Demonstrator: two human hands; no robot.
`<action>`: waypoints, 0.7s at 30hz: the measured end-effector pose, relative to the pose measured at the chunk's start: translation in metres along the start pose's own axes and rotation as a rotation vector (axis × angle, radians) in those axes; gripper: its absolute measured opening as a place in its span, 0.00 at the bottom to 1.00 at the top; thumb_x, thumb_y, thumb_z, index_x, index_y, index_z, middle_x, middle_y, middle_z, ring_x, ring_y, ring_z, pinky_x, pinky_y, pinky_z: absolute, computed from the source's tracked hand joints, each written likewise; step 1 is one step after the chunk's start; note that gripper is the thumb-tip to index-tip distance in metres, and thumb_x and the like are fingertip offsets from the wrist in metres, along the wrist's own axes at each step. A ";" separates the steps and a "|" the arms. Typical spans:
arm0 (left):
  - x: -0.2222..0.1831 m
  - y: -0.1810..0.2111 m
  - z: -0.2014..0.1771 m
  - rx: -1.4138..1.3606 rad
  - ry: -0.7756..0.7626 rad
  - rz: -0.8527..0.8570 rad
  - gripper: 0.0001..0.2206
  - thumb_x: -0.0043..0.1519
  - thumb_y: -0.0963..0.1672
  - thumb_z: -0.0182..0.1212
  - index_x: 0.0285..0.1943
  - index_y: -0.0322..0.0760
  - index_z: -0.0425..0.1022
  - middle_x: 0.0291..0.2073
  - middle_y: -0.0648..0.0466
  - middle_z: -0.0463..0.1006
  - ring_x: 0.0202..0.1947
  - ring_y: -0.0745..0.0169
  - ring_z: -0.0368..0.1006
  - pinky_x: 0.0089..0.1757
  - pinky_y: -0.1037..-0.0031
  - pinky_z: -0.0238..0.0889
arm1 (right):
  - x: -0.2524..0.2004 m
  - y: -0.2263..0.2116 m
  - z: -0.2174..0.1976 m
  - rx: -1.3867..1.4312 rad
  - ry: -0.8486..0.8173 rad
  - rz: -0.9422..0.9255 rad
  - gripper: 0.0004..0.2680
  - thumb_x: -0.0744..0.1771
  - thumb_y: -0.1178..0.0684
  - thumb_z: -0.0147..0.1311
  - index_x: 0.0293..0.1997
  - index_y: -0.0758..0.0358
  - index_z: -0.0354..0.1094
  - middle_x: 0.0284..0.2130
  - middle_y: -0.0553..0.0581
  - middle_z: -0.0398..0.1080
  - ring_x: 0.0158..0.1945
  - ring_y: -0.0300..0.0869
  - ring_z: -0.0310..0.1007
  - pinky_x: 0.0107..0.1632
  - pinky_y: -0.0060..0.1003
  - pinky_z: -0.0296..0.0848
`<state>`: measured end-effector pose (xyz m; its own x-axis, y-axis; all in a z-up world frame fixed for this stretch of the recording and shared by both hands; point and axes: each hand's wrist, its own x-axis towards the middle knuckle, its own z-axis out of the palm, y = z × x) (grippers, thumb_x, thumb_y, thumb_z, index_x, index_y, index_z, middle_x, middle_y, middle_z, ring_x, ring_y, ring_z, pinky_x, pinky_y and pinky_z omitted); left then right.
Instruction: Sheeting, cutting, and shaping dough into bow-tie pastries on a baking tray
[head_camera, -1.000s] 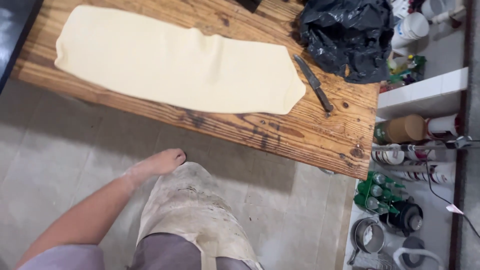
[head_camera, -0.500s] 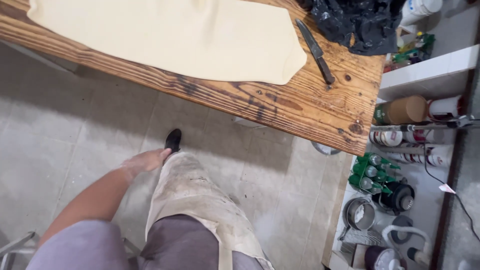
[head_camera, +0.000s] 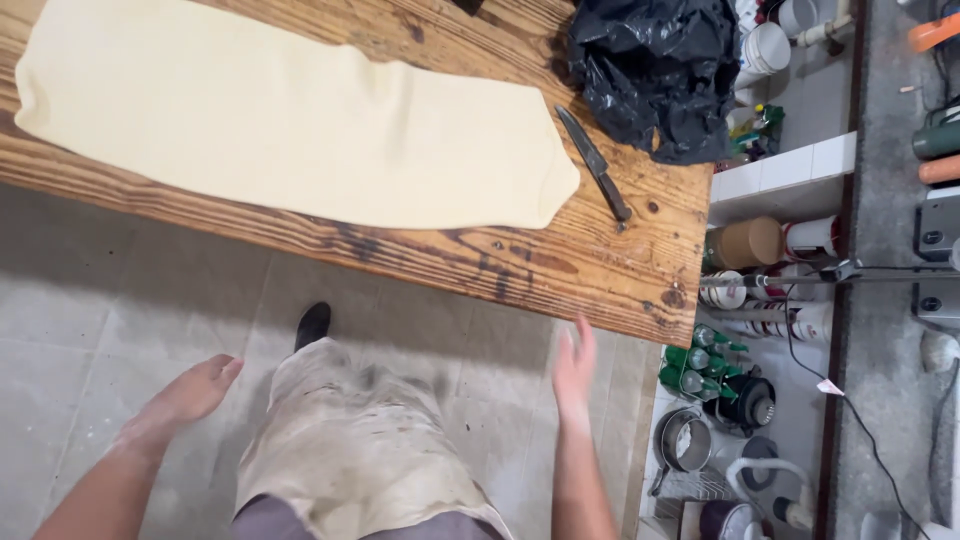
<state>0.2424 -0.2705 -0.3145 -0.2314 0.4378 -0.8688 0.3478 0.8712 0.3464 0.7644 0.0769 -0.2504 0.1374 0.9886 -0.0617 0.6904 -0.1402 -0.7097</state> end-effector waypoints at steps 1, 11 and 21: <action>-0.003 -0.002 -0.008 -0.049 0.060 0.032 0.30 0.68 0.58 0.36 0.70 0.40 0.69 0.68 0.48 0.72 0.69 0.51 0.66 0.66 0.65 0.54 | 0.033 -0.038 0.032 -0.062 -0.046 -0.203 0.18 0.70 0.48 0.49 0.68 0.61 0.62 0.66 0.60 0.64 0.70 0.49 0.60 0.71 0.45 0.54; -0.040 0.019 -0.078 -0.720 0.110 0.280 0.38 0.67 0.60 0.20 0.62 0.45 0.80 0.55 0.50 0.81 0.55 0.55 0.75 0.54 0.62 0.65 | 0.162 -0.193 0.171 -0.135 -0.012 0.211 0.15 0.67 0.47 0.61 0.49 0.54 0.54 0.43 0.60 0.72 0.44 0.51 0.75 0.51 0.43 0.67; -0.061 0.242 -0.181 -0.210 -0.092 0.700 0.19 0.72 0.49 0.42 0.66 0.43 0.72 0.60 0.45 0.76 0.63 0.43 0.70 0.62 0.54 0.61 | 0.115 -0.091 0.117 0.604 0.108 0.167 0.21 0.64 0.66 0.66 0.61 0.61 0.58 0.46 0.66 0.70 0.50 0.48 0.75 0.50 0.48 0.80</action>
<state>0.1763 -0.0463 -0.1139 0.0612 0.8949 -0.4420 0.2032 0.4224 0.8833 0.6347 0.2101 -0.2750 0.3010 0.9406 -0.1569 0.1358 -0.2051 -0.9693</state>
